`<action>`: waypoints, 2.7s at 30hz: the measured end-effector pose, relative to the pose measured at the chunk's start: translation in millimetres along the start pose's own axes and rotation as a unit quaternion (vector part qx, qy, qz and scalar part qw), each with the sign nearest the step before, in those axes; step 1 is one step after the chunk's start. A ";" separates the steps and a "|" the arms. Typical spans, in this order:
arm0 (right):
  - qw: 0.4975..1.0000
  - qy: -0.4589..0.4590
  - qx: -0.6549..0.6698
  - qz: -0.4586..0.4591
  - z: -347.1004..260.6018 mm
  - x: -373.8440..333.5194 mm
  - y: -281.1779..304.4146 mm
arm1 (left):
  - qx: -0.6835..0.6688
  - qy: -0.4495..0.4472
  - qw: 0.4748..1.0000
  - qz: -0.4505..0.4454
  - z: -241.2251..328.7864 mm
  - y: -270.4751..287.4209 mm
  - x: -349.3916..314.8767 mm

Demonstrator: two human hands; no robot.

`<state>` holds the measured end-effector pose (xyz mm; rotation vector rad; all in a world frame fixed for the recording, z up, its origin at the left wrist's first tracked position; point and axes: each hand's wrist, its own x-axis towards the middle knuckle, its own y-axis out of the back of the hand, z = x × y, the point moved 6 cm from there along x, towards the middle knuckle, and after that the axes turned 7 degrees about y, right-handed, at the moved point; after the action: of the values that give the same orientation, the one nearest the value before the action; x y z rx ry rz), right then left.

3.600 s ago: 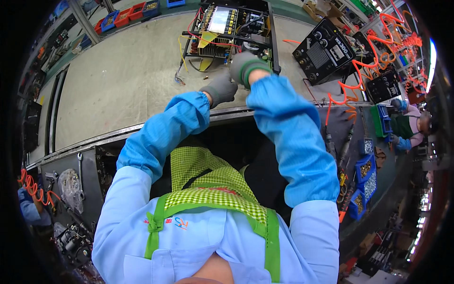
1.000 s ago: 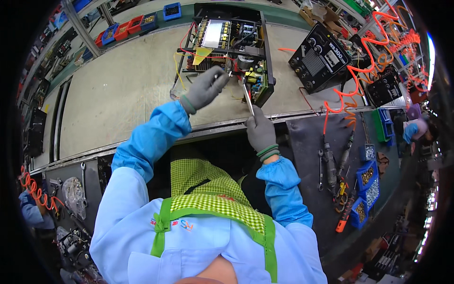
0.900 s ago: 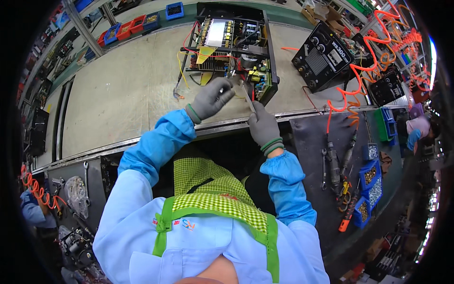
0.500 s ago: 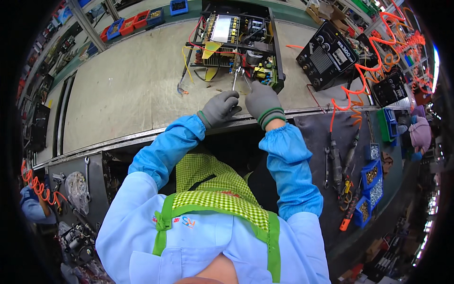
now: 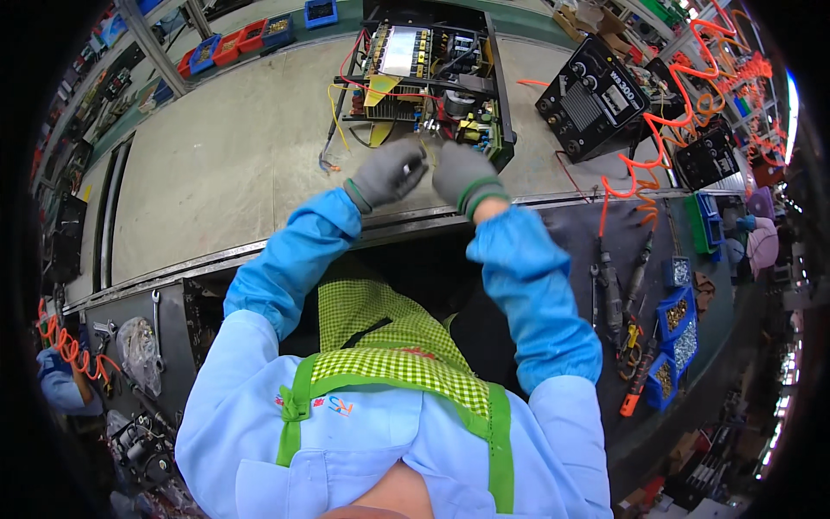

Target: The person repairs an electronic device on a workbench, using a screwdriver to remove screws and a wrench to tighten connections. They handle various components, including wires and a metal casing, and use pliers to cut a wire. The person also moves a metal rack aside to access the workspace.

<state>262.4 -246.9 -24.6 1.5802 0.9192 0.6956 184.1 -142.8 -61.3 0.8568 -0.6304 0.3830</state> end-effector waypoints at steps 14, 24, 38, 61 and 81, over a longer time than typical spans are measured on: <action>0.998 -0.060 0.017 -0.013 -33.3 -34.7 -122.2 | -0.010 0.366 0.930 -0.031 -95.6 -13.8 164.2; 0.931 0.018 0.293 0.217 0.8 -114.5 -18.1 | -0.074 0.317 0.944 -0.048 -79.0 -14.5 152.8; 0.862 0.047 0.221 0.454 13.9 -93.8 107.4 | -0.153 0.082 0.983 0.067 -7.6 10.5 3.5; 0.889 0.024 0.090 0.448 -1.4 -17.3 79.5 | -0.001 -0.011 1.000 -0.014 5.6 -41.2 -35.1; 0.903 0.002 0.090 0.420 14.4 1.4 83.5 | 0.006 -0.012 0.998 -0.063 -2.7 -48.9 -39.3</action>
<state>291.2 -259.3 54.2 2.1505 0.2590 1.2282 182.2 -172.7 -116.6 0.9085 -0.5924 0.2629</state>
